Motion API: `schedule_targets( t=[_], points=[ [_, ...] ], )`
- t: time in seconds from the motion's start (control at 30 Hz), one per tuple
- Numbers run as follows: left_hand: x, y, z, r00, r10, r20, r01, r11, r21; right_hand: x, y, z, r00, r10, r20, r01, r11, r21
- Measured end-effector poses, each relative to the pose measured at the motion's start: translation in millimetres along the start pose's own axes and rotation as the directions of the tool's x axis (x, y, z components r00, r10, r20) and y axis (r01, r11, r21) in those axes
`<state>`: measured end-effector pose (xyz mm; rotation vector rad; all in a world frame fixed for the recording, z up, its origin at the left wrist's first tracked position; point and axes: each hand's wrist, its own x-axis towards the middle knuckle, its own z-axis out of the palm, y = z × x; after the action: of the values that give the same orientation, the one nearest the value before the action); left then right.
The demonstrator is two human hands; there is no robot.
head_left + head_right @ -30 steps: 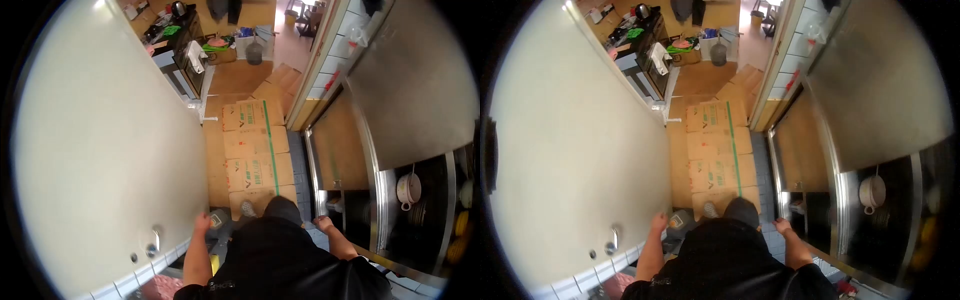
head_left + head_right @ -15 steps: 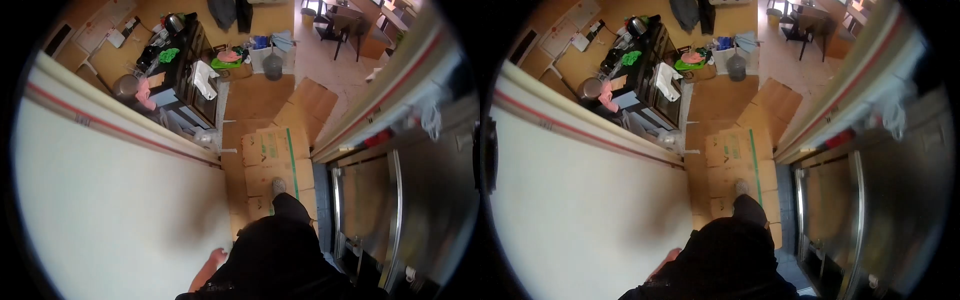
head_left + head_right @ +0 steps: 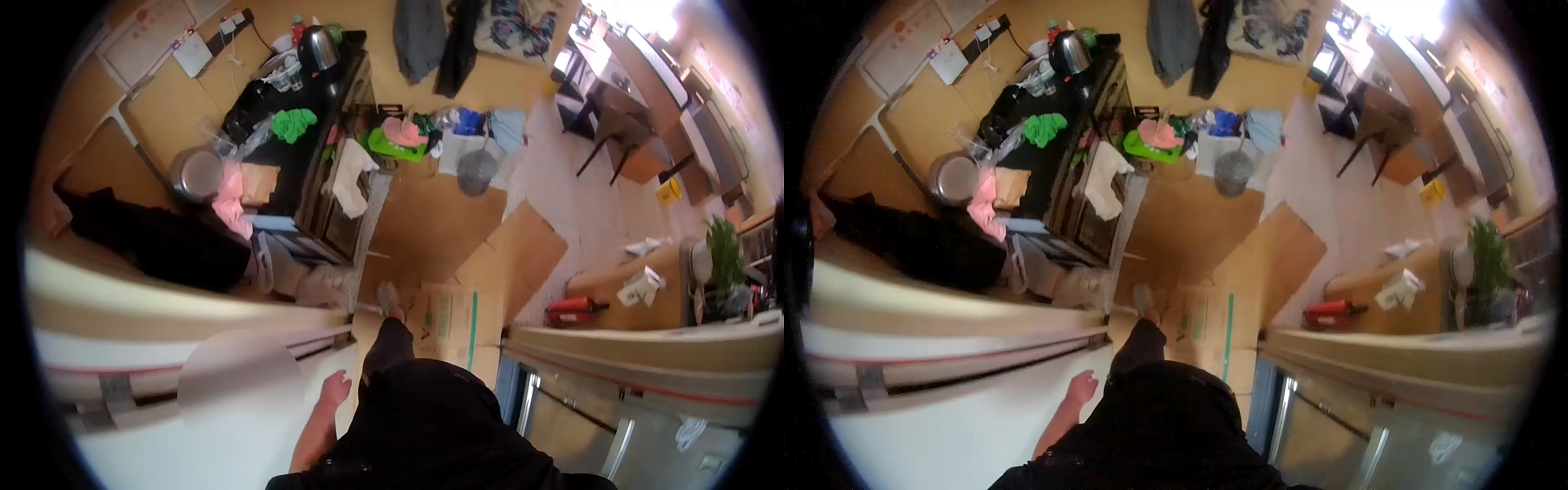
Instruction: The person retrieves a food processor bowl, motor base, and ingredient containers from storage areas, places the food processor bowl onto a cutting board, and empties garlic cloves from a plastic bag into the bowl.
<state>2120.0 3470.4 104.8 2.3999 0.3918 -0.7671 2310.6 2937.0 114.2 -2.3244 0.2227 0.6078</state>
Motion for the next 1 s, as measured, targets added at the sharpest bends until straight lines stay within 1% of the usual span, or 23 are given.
schedule_targets(
  t=[0.07,0.1,0.13,0.17,0.2,0.23,0.27,0.3,0.33,0.4,0.47,0.53,0.6,0.67,0.7,0.77,0.8,0.83,0.87,0.9,0.93,0.97,1.0],
  points=[
    [68,47,-54,0.992,0.05,-0.116,-0.053,0.998,-0.02,29,-10,10,0.997,0.033,0.074,-0.028,0.997,-0.066],
    [107,63,-78,0.992,0.044,-0.119,-0.045,0.999,-0.01,38,-10,15,0.991,0.067,0.113,-0.055,0.993,-0.102],
    [129,98,-115,0.987,0.029,-0.158,-0.04,0.997,-0.066,41,-7,19,0.981,0.119,0.151,-0.098,0.986,-0.136],
    [151,131,-151,0.981,0.055,-0.188,-0.081,0.987,-0.137,42,-4,21,0.968,0.172,0.183,-0.142,0.976,-0.168],
    [199,131,-164,0.958,0.163,-0.238,-0.191,0.976,-0.102,44,-4,20,0.951,0.226,0.209,-0.185,0.963,-0.196],
    [229,154,-192,0.956,0.163,-0.245,-0.204,0.967,-0.151,43,-6,18,0.934,0.273,0.229,-0.228,0.951,-0.207],
    [266,164,-207,0.907,0.255,-0.336,-0.311,0.942,-0.124,44,-10,16,0.918,0.315,0.241,-0.267,0.94,-0.211],
    [283,197,-243,0.89,0.296,-0.347,-0.345,0.935,-0.085,47,-15,14,0.901,0.353,0.251,-0.304,0.928,-0.213],
    [298,233,-279,0.895,0.325,-0.307,-0.359,0.931,-0.06,51,-21,11,0.888,0.381,0.256,-0.334,0.919,-0.208],
    [332,274,-320,0.827,0.419,-0.375,-0.497,0.857,-0.139,65,-38,8,0.867,0.423,0.264,-0.38,0.903,-0.199],
    [352,318,-359,0.772,0.468,-0.43,-0.551,0.83,-0.087,94,-57,0,0.85,0.448,0.279,-0.41,0.893,-0.186],
    [386,345,-394,0.698,0.511,-0.501,-0.599,0.801,-0.019,139,-75,-13,0.835,0.464,0.296,-0.429,0.885,-0.18],
    [422,365,-422,0.61,0.545,-0.575,-0.632,0.772,0.061,195,-85,-36,0.855,0.457,0.246,-0.423,0.888,-0.182],
    [451,395,-465,0.62,0.436,-0.652,-0.565,0.825,0.014,276,-98,-62,0.935,0.348,0.074,-0.327,0.923,-0.204],
    [469,410,-487,0.618,0.378,-0.689,-0.532,0.847,-0.013,317,-114,-81,0.945,0.319,0.072,-0.304,0.939,-0.163],
    [514,427,-530,0.535,0.326,-0.779,-0.529,0.849,-0.008,397,-151,-114,0.963,0.256,0.088,-0.236,0.954,-0.184],
    [546,430,-551,0.4,0.361,-0.842,-0.511,0.851,0.121,438,-171,-128,0.976,0.201,0.088,-0.181,0.963,-0.198],
    [566,444,-575,0.386,0.279,-0.879,-0.493,0.868,0.059,474,-192,-142,0.984,0.152,0.096,-0.129,0.968,-0.216],
    [593,452,-599,0.345,0.233,-0.909,-0.449,0.892,0.058,503,-225,-163,0.987,0.114,0.111,-0.095,0.982,-0.164],
    [618,458,-618,0.393,0.12,-0.912,-0.523,0.845,-0.114,531,-258,-182,0.989,0.08,0.122,-0.067,0.992,-0.109],
    [631,474,-642,0.417,0.037,-0.908,-0.429,0.889,-0.161,564,-279,-194,0.99,-0.095,0.1,0.111,0.979,-0.169],
    [652,478,-658,0.349,0.055,-0.936,-0.389,0.917,-0.091,597,-300,-207,0.957,-0.279,0.083,0.291,0.929,-0.228],
    [654,496,-676,0.502,-0.051,-0.864,-0.356,0.898,-0.26,631,-326,-218,0.913,-0.401,0.075,0.407,0.879,-0.247]
  ],
)
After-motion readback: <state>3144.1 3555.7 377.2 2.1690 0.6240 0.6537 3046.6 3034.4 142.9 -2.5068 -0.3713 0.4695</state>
